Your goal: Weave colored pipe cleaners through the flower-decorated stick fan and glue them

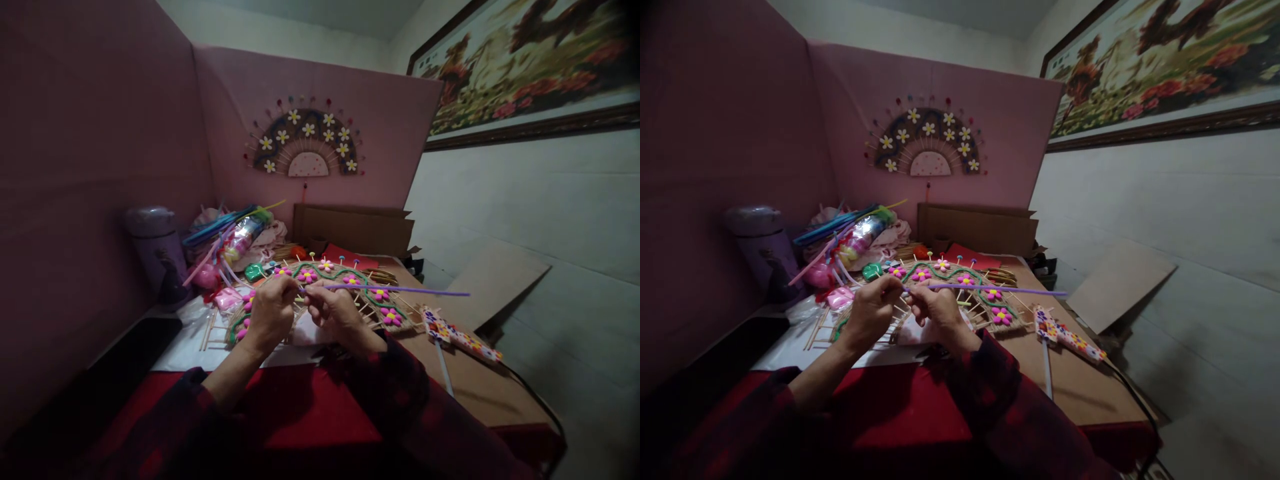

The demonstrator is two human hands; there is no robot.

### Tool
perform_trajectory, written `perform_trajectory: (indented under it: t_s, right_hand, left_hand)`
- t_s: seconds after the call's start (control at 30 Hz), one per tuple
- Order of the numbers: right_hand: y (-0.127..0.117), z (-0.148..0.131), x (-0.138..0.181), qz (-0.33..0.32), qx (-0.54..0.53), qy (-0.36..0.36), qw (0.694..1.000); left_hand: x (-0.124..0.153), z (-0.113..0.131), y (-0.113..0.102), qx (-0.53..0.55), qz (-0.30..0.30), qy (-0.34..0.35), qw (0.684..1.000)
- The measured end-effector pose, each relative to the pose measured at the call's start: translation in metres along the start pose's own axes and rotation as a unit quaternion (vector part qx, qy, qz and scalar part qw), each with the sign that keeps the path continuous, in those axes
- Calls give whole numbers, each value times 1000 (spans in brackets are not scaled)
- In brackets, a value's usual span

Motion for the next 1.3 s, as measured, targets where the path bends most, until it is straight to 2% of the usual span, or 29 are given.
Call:
perform_trajectory:
  t_s: [0.07, 0.13, 0.17, 0.23, 0.33, 0.4, 0.5, 0.6, 0.67, 0.73, 0.8, 0.87, 0.93, 1.0, 1.07, 1.13, 1.23, 1.3]
  right_hand:
    - [-1, 2, -1, 7, 17, -3, 1000]
    - [-1, 1, -1, 7, 25, -17, 1000]
    - [-2, -1, 0, 7, 18, -25, 999]
    - [-1, -4, 1, 0, -15, -28, 999]
    - [3, -6, 4, -17, -59, -2, 998]
    - [4, -7, 6, -19, -62, 8, 998]
    - [4, -7, 6, -8, -45, 7, 999]
    - [0, -1, 3, 19, -12, 11, 1000]
    - [-1, 3, 2, 28, 16, 14, 999]
    - [-1, 6, 1, 30, 28, 14, 999]
    - [-2, 6, 0, 31, 12, 5, 999]
    - [-1, 3, 1, 17, -21, -5, 1000]
    - [2, -1, 2, -8, -49, -5, 999]
    - [3, -2, 3, -21, -60, 8, 998]
    - [1, 0, 3, -11, -49, 15, 999]
    - [-1, 3, 1, 5, -17, 18, 1000]
    - [-4, 8, -1, 30, 62, 7, 998]
    - [-4, 7, -1, 41, 79, -6, 996]
  left_hand:
    - [0, 7, 0, -87, -21, 53, 995]
    - [0, 10, 1, -97, -29, 74, 992]
    - [-1, 9, 1, -60, -24, 61, 996]
    - [-1, 0, 3, 76, -7, -13, 997]
    - [1, -12, 10, 281, 16, -133, 950]
    - [2, -14, 13, 327, 21, -158, 932]
    - [2, -12, 10, 258, 15, -127, 958]
    - [1, -3, 3, 76, -5, -34, 997]
    - [1, 5, 3, -47, -31, 35, 998]
    - [1, 9, 4, -107, -46, 69, 991]
    - [0, 6, 4, -62, -36, 45, 996]
    - [0, -2, 5, 67, -13, -26, 997]
    - [0, -11, 9, 199, 0, -99, 975]
    - [1, -14, 12, 248, 2, -127, 960]
    - [1, -11, 9, 198, 2, -99, 975]
    - [0, -3, 5, 75, -6, -30, 997]
    - [1, 8, 4, -95, -37, 60, 993]
    - [0, 8, 4, -104, -40, 65, 992]
Point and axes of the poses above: each hand's wrist, its own x-axis away from the middle knuckle, its own y-axis out of the palm, z = x × y, the point moved 6 cm from there along -x, towards the middle knuckle, and after that the axes turned 5 degrees about y, right-handed, at the moved point
